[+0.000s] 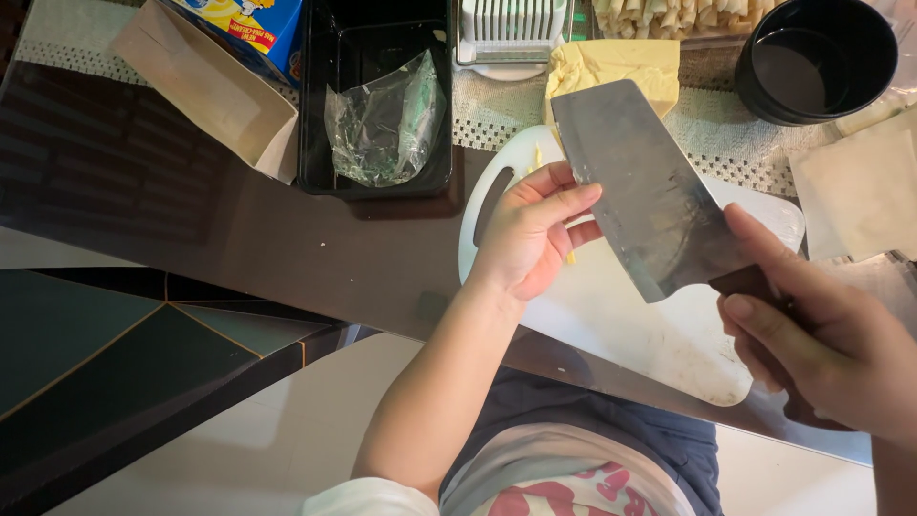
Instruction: Cutting cheese into strips and wrapping them in spring roll wrappers.
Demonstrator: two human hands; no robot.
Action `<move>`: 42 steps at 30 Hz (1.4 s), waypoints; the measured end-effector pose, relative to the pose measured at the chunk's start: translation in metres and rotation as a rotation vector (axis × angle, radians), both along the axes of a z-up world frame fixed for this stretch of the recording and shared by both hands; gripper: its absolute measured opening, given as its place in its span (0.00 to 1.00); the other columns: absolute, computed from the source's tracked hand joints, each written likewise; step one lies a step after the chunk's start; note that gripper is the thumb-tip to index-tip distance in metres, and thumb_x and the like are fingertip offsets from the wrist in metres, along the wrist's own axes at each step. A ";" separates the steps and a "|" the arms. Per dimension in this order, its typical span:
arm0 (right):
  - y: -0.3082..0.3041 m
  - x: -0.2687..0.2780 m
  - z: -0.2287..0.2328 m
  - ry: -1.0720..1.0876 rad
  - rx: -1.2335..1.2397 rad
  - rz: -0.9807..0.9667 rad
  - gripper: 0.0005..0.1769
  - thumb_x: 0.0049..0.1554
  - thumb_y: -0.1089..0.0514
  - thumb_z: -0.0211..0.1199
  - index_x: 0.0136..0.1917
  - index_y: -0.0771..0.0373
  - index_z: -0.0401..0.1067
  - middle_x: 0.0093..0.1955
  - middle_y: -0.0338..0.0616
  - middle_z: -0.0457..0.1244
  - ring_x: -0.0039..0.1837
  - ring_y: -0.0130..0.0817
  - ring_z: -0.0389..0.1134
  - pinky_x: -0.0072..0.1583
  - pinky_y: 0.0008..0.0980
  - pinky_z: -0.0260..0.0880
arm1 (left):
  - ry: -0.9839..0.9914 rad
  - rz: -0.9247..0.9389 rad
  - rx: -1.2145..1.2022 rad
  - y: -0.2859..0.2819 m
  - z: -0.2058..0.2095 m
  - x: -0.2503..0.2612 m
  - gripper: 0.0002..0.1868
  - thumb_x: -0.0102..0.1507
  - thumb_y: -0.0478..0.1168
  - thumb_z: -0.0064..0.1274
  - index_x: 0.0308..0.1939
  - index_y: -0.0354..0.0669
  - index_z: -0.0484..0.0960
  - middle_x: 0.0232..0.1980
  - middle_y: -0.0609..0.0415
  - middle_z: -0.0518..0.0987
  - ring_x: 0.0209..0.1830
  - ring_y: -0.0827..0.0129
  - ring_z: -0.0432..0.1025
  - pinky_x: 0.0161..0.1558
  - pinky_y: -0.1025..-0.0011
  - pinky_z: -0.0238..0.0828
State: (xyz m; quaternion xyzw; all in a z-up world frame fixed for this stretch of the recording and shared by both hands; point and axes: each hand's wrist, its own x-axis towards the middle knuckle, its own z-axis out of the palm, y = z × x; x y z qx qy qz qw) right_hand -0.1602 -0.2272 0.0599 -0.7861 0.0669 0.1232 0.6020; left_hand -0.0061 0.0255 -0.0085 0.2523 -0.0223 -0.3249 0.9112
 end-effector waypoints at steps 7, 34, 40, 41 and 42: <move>-0.002 0.002 0.002 -0.016 0.002 -0.012 0.42 0.63 0.71 0.51 0.88 0.52 0.50 0.39 0.47 0.62 0.31 0.27 0.58 0.29 0.27 0.65 | 0.021 0.033 -0.046 -0.007 0.006 -0.001 0.09 0.69 0.30 0.57 0.54 0.39 0.79 0.53 0.50 0.82 0.52 0.64 0.77 0.57 0.60 0.75; 0.002 0.004 0.005 -0.119 0.056 0.001 0.43 0.62 0.73 0.51 0.87 0.56 0.49 0.41 0.48 0.62 0.31 0.25 0.58 0.28 0.25 0.63 | 0.010 0.140 0.005 -0.008 0.010 0.002 0.08 0.66 0.30 0.60 0.46 0.43 0.78 0.47 0.56 0.82 0.45 0.73 0.75 0.46 0.72 0.70; 0.004 0.004 0.009 -0.060 0.043 0.021 0.43 0.63 0.72 0.50 0.88 0.55 0.50 0.42 0.49 0.62 0.30 0.26 0.59 0.27 0.25 0.62 | -0.017 0.094 -0.005 0.001 0.018 0.000 0.10 0.65 0.29 0.60 0.48 0.41 0.78 0.46 0.56 0.82 0.43 0.73 0.74 0.44 0.73 0.70; 0.004 0.003 0.008 -0.065 0.042 0.008 0.42 0.63 0.72 0.50 0.87 0.55 0.49 0.42 0.49 0.62 0.30 0.27 0.59 0.28 0.26 0.63 | -0.038 0.090 -0.013 0.003 0.015 0.000 0.09 0.66 0.30 0.59 0.49 0.40 0.78 0.45 0.55 0.81 0.41 0.72 0.74 0.45 0.71 0.71; 0.004 0.003 0.008 -0.070 0.041 -0.006 0.42 0.63 0.72 0.50 0.87 0.55 0.49 0.41 0.48 0.62 0.30 0.27 0.59 0.28 0.26 0.63 | -0.059 0.086 -0.021 0.005 0.012 0.000 0.08 0.68 0.30 0.58 0.50 0.39 0.78 0.44 0.55 0.80 0.40 0.70 0.74 0.47 0.69 0.73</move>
